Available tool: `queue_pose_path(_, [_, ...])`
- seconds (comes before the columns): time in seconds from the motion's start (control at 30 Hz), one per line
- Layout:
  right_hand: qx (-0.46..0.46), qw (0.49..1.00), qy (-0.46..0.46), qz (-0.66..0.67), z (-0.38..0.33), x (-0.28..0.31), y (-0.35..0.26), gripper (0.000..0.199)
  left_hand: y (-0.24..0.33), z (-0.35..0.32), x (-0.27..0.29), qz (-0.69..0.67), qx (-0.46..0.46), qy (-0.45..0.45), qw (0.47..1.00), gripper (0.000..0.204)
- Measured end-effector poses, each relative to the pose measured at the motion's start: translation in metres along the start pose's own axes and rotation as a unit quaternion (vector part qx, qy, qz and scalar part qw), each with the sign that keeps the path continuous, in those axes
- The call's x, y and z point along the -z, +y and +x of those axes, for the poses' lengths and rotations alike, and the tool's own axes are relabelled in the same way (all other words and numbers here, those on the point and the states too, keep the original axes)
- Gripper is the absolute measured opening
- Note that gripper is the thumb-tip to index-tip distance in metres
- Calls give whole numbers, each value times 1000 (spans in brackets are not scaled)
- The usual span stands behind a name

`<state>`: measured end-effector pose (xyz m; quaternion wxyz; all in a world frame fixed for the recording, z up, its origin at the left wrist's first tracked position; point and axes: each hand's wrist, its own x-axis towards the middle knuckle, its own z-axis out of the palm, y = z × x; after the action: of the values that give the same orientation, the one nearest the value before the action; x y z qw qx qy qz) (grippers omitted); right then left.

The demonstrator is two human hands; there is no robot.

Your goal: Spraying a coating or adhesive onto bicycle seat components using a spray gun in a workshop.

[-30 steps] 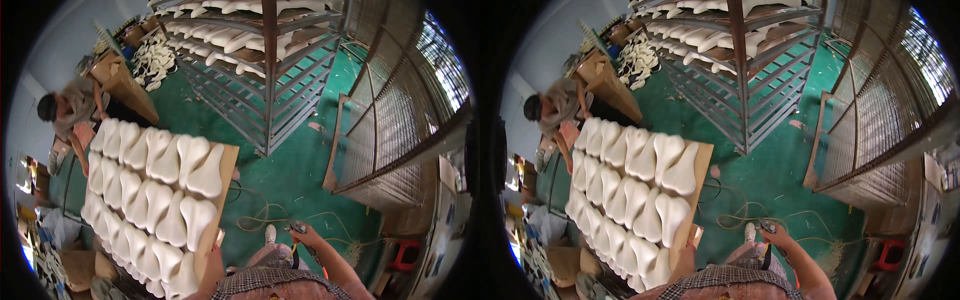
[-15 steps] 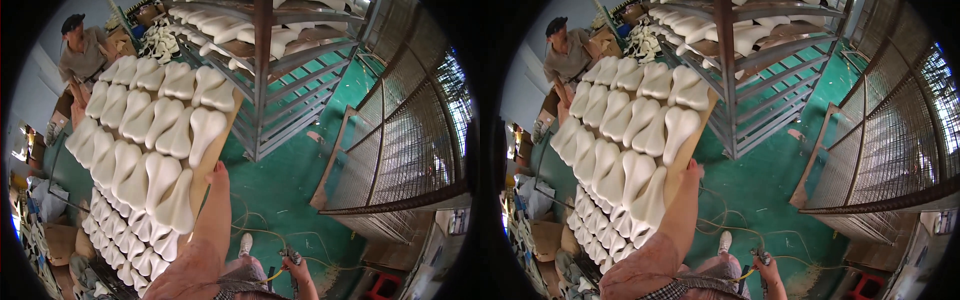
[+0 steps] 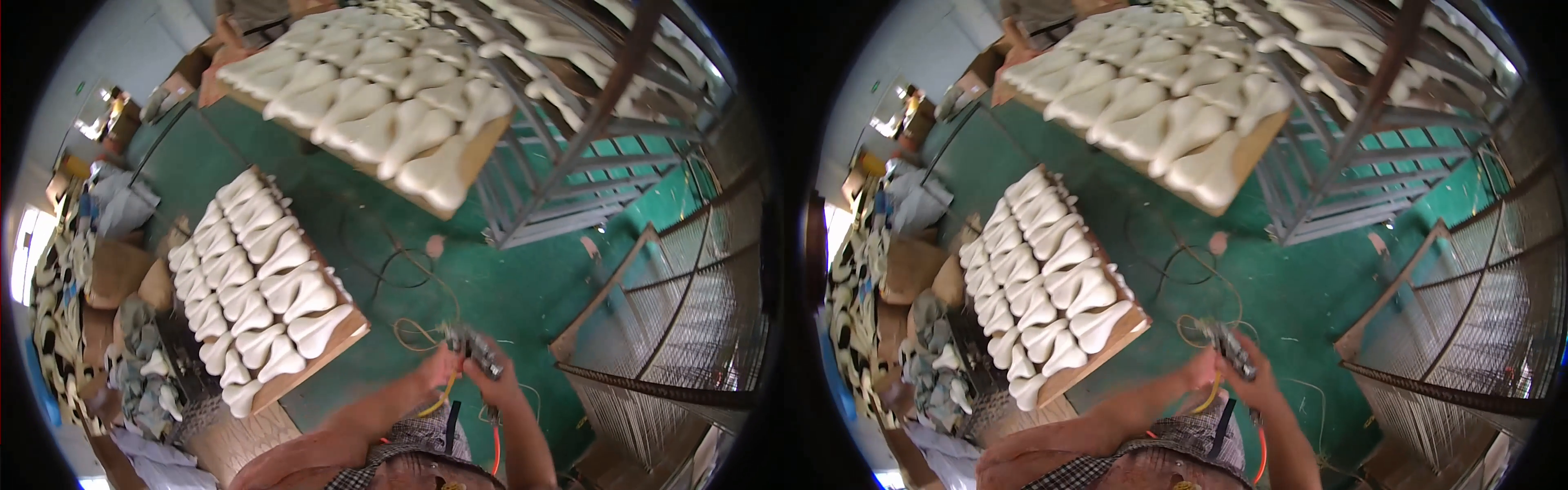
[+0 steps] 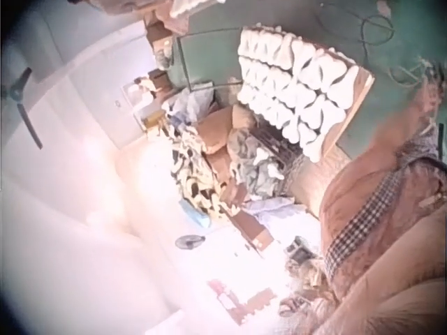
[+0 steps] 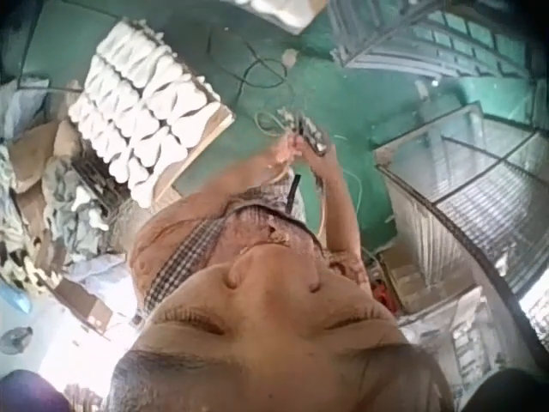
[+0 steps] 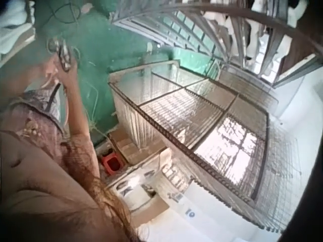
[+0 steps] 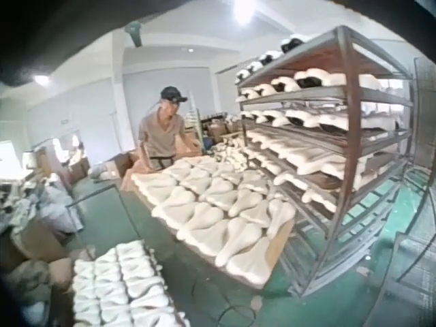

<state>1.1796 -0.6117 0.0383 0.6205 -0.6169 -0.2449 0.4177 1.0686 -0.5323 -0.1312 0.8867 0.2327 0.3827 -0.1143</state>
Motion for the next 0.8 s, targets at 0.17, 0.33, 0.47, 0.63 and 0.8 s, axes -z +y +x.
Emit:
queue_pose_path(0.17, [149, 984, -90, 29, 30, -120, -101, 42, -34, -138, 83, 159, -30, -132, 978, 82])
queue_pose_path(0.33, [221, 899, -36, 376, -10, -280, -161, 40, -91, -342, 215, 196, -93, 93, 972, 75])
queue_pose_path(0.47, [240, 860, -42, 449, -60, -362, -182, 43, -279, -486, 307, 138, -115, 198, 964, 74])
queue_pose_path(0.63, [176, 901, -80, 388, -117, -494, -128, 40, -513, -621, 313, 26, -75, 396, 915, 65])
queue_pose_path(0.8, [91, 922, -109, 361, -121, -568, -74, 37, -591, -623, 313, -202, -119, 669, 705, 61])
